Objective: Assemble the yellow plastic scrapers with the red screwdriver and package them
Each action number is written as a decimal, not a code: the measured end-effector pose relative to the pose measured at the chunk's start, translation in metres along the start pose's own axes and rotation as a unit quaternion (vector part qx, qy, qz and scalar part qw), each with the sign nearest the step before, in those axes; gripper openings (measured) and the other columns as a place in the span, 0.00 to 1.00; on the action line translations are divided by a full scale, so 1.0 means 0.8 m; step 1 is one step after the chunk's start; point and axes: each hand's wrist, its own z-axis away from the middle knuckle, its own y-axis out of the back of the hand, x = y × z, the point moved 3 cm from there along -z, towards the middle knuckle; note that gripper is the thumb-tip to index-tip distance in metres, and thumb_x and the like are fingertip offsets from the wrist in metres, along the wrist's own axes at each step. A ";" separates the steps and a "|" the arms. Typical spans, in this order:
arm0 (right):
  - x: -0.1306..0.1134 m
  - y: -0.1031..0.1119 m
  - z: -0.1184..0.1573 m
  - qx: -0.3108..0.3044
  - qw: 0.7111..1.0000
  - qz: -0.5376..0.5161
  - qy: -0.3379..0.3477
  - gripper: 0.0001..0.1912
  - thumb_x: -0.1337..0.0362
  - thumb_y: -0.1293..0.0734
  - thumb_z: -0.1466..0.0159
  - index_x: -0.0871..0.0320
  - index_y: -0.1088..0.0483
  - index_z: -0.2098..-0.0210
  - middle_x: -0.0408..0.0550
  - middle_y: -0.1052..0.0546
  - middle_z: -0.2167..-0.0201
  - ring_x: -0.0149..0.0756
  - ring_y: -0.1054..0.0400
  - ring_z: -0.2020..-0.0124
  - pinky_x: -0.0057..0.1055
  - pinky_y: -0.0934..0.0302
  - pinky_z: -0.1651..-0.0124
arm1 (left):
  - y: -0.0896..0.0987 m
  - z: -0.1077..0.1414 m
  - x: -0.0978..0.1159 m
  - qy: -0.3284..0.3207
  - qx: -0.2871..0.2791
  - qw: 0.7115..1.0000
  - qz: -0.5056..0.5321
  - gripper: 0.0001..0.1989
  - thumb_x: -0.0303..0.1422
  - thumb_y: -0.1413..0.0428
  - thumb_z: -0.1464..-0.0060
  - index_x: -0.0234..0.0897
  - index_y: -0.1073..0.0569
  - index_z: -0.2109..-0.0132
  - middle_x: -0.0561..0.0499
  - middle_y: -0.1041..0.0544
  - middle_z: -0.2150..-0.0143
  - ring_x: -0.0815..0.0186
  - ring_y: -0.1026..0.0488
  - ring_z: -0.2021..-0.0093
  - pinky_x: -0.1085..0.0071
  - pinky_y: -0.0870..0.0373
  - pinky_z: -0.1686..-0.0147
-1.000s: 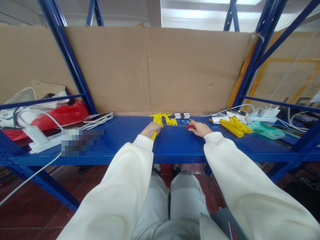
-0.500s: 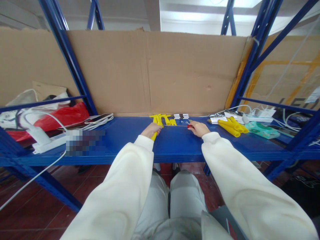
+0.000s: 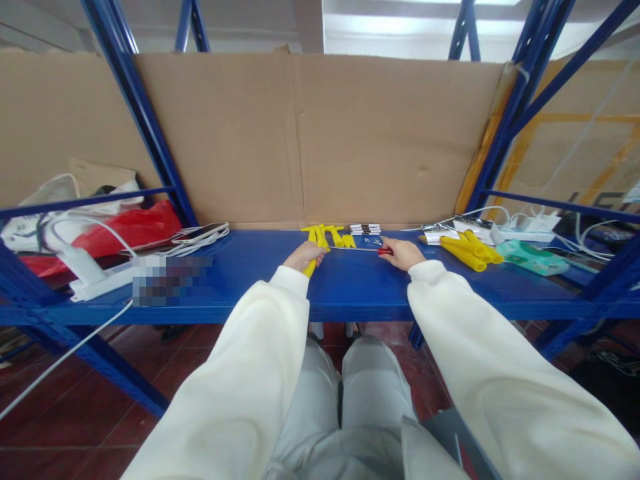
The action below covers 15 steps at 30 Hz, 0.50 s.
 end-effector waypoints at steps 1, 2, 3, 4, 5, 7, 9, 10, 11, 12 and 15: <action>0.000 -0.001 0.000 -0.006 1.000 0.000 0.002 0.05 0.61 0.36 0.34 0.54 0.30 0.61 0.51 0.20 0.61 0.42 0.27 0.62 0.32 0.43 0.64 | 0.000 0.001 0.001 -0.001 0.000 1.000 -0.017 0.14 0.18 0.46 0.44 0.33 0.31 0.76 0.57 0.38 0.86 0.76 0.43 0.87 0.78 0.47 0.84; 0.001 -0.002 -0.001 -0.010 1.000 -0.002 0.002 0.05 0.61 0.36 0.34 0.54 0.30 0.61 0.51 0.20 0.61 0.42 0.27 0.62 0.32 0.42 0.64 | 0.000 0.002 0.002 -0.004 -0.001 1.000 -0.025 0.14 0.18 0.46 0.43 0.33 0.32 0.76 0.57 0.38 0.86 0.76 0.42 0.87 0.78 0.46 0.84; 0.001 -0.002 -0.001 -0.014 1.000 -0.005 0.000 0.06 0.61 0.36 0.34 0.54 0.30 0.61 0.51 0.20 0.60 0.42 0.27 0.61 0.32 0.42 0.63 | 0.001 0.003 0.003 -0.008 -0.002 1.000 -0.027 0.15 0.18 0.46 0.43 0.33 0.32 0.77 0.57 0.38 0.86 0.76 0.42 0.87 0.78 0.46 0.83; 0.001 -0.002 -0.001 -0.016 1.000 -0.010 -0.001 0.06 0.61 0.36 0.33 0.54 0.30 0.60 0.51 0.20 0.60 0.42 0.27 0.60 0.32 0.42 0.63 | 0.001 0.003 0.003 -0.012 -0.001 1.000 -0.028 0.15 0.18 0.46 0.43 0.33 0.32 0.77 0.57 0.38 0.86 0.76 0.42 0.86 0.78 0.45 0.83; 0.001 -0.002 -0.001 -0.019 1.000 -0.017 -0.002 0.06 0.61 0.37 0.33 0.54 0.30 0.60 0.51 0.20 0.59 0.41 0.27 0.60 0.31 0.42 0.63 | 0.001 0.004 0.003 -0.016 0.001 0.999 -0.028 0.15 0.18 0.45 0.44 0.33 0.33 0.77 0.57 0.38 0.86 0.76 0.42 0.86 0.77 0.45 0.83; 0.000 -0.001 -0.001 -0.020 0.999 -0.032 -0.005 0.05 0.61 0.36 0.33 0.54 0.31 0.59 0.50 0.20 0.59 0.41 0.26 0.60 0.31 0.42 0.63 | 0.001 0.006 0.003 -0.025 0.006 0.999 -0.027 0.15 0.19 0.45 0.44 0.33 0.33 0.78 0.57 0.39 0.86 0.76 0.42 0.87 0.77 0.44 0.83; -0.002 0.001 0.000 -0.016 0.999 -0.042 -0.011 0.05 0.62 0.35 0.35 0.53 0.32 0.59 0.49 0.20 0.61 0.40 0.26 0.62 0.30 0.42 0.65 | 0.000 0.008 0.003 -0.029 0.010 0.999 -0.028 0.16 0.19 0.44 0.44 0.34 0.34 0.78 0.57 0.39 0.86 0.76 0.43 0.87 0.77 0.45 0.83; -0.002 0.002 0.000 -0.013 0.999 -0.043 -0.015 0.06 0.62 0.34 0.35 0.53 0.33 0.59 0.48 0.21 0.62 0.40 0.27 0.63 0.29 0.43 0.66 | 0.000 0.008 0.004 -0.029 0.010 0.999 -0.029 0.16 0.19 0.45 0.44 0.34 0.34 0.79 0.57 0.39 0.87 0.76 0.43 0.87 0.77 0.45 0.83; -0.003 0.003 0.001 -0.011 0.999 -0.041 -0.020 0.06 0.62 0.34 0.35 0.53 0.33 0.59 0.47 0.21 0.63 0.39 0.27 0.64 0.29 0.44 0.67 | 0.000 0.009 0.004 -0.027 0.008 0.999 -0.030 0.17 0.19 0.45 0.44 0.34 0.35 0.79 0.57 0.40 0.87 0.76 0.43 0.87 0.78 0.46 0.84; -0.003 0.004 0.001 -0.009 0.999 -0.038 -0.023 0.05 0.62 0.34 0.36 0.53 0.33 0.60 0.47 0.21 0.64 0.39 0.27 0.65 0.29 0.44 0.68 | -0.001 0.009 0.004 -0.025 0.006 0.999 -0.031 0.17 0.19 0.45 0.44 0.35 0.35 0.79 0.57 0.40 0.87 0.76 0.43 0.86 0.78 0.46 0.84; -0.004 0.007 0.001 -0.006 0.999 -0.032 -0.025 0.04 0.62 0.35 0.35 0.53 0.33 0.61 0.48 0.21 0.65 0.40 0.27 0.65 0.30 0.45 0.68 | 0.000 0.007 0.004 -0.019 0.002 0.999 -0.028 0.17 0.19 0.45 0.44 0.34 0.34 0.78 0.57 0.39 0.87 0.76 0.42 0.86 0.78 0.46 0.84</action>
